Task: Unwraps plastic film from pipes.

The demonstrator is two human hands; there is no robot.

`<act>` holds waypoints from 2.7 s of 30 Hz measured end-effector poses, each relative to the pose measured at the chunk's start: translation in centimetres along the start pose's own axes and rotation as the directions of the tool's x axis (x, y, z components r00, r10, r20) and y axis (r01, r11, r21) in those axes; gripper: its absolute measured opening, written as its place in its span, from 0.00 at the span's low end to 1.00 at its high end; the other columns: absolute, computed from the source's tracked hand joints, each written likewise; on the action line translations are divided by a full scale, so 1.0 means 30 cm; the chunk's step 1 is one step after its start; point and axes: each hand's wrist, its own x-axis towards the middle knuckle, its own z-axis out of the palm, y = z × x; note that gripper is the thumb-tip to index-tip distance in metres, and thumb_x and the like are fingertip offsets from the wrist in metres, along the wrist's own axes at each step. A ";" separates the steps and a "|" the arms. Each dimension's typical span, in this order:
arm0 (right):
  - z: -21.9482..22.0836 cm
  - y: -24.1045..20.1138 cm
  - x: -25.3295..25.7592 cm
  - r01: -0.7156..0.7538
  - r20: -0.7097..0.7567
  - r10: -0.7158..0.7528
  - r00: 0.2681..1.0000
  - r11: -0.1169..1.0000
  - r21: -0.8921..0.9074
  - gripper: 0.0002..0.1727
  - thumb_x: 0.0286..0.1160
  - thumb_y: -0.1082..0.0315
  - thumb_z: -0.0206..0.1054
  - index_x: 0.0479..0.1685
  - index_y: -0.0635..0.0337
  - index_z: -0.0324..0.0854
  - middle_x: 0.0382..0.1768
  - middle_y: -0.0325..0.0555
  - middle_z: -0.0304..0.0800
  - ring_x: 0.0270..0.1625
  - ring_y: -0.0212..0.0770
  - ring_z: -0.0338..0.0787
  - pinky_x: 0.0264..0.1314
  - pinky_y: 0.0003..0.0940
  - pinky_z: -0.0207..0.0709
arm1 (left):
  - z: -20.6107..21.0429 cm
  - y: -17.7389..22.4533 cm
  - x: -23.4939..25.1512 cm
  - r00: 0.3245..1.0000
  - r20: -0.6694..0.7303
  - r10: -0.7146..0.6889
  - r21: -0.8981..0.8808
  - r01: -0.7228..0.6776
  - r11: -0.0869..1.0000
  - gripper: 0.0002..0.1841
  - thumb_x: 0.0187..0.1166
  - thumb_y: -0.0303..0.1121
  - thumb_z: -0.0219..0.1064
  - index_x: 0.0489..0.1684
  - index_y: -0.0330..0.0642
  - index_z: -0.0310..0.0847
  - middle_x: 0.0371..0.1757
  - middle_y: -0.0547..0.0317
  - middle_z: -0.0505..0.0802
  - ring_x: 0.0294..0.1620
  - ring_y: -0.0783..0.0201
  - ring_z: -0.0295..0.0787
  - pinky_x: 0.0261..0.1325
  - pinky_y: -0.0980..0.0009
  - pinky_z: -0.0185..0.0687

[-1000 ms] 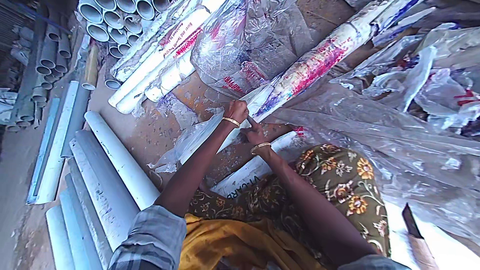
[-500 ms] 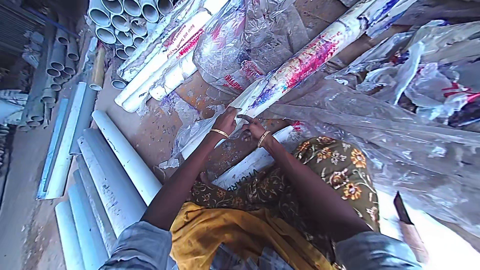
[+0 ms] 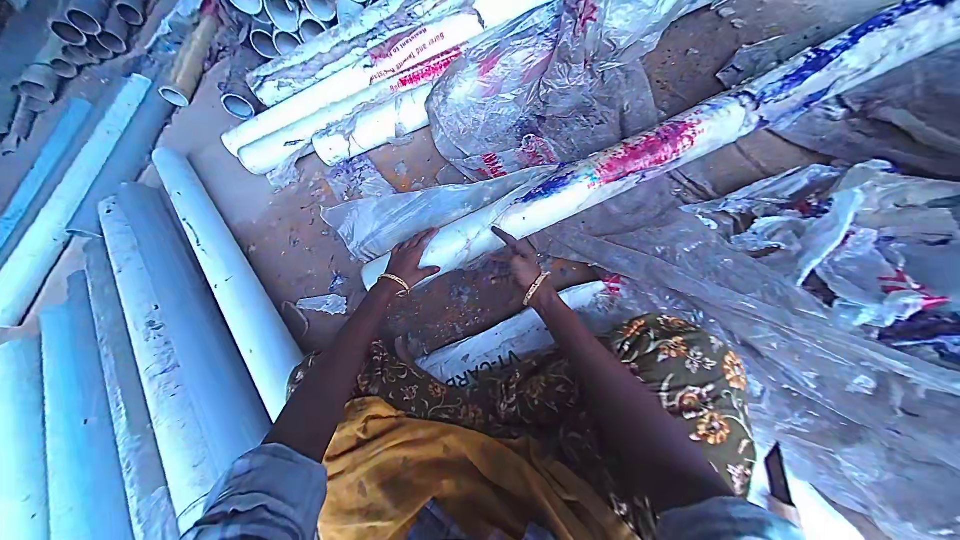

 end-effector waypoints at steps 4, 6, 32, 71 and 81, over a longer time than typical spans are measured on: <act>-0.005 0.056 0.046 0.199 -0.218 -0.334 0.917 0.857 -0.476 0.18 0.87 0.76 0.56 0.72 0.70 0.78 0.38 0.57 0.89 0.32 0.41 0.86 0.42 0.37 0.82 | -0.021 -0.070 0.042 0.996 -0.053 0.071 -0.213 -0.080 0.974 0.36 0.78 0.32 0.74 0.89 0.38 0.64 0.88 0.41 0.72 0.89 0.40 0.65 0.89 0.39 0.52; -0.008 0.037 0.047 0.240 -0.115 -0.503 0.857 0.587 -0.773 0.16 0.83 0.76 0.61 0.65 0.71 0.85 0.52 0.67 0.92 0.52 0.61 0.92 0.61 0.58 0.81 | -0.031 -0.111 0.071 0.996 -0.038 0.084 -0.312 -0.092 0.946 0.32 0.83 0.32 0.70 0.88 0.39 0.67 0.87 0.42 0.73 0.90 0.43 0.65 0.90 0.42 0.52; 0.262 -0.243 0.351 0.119 0.128 -0.130 0.983 -0.074 -0.990 0.24 0.82 0.62 0.69 0.77 0.56 0.79 0.75 0.66 0.80 0.79 0.69 0.76 0.78 0.75 0.57 | -0.062 -0.269 -0.171 0.732 0.082 -0.677 -0.836 0.420 0.352 0.25 0.95 0.39 0.52 0.74 0.22 0.73 0.76 0.24 0.78 0.79 0.36 0.75 0.82 0.44 0.66; -0.036 0.158 -0.126 0.352 0.073 -0.724 0.686 0.243 -0.904 0.11 0.70 0.82 0.65 0.46 0.75 0.92 0.58 0.67 0.93 0.62 0.68 0.93 0.63 0.60 0.83 | 0.014 0.460 0.151 0.992 0.074 -0.102 -0.251 0.117 0.961 0.15 0.89 0.29 0.60 0.58 0.25 0.86 0.63 0.29 0.89 0.70 0.34 0.84 0.75 0.39 0.72; -0.007 0.146 -0.123 0.266 -0.003 -0.686 0.728 0.285 -0.921 0.12 0.72 0.79 0.65 0.47 0.73 0.93 0.58 0.65 0.94 0.60 0.66 0.94 0.60 0.60 0.84 | -0.035 0.593 0.296 0.954 0.287 -0.090 0.161 0.044 0.986 0.17 0.85 0.29 0.64 0.59 0.20 0.80 0.68 0.26 0.84 0.75 0.31 0.78 0.74 0.35 0.71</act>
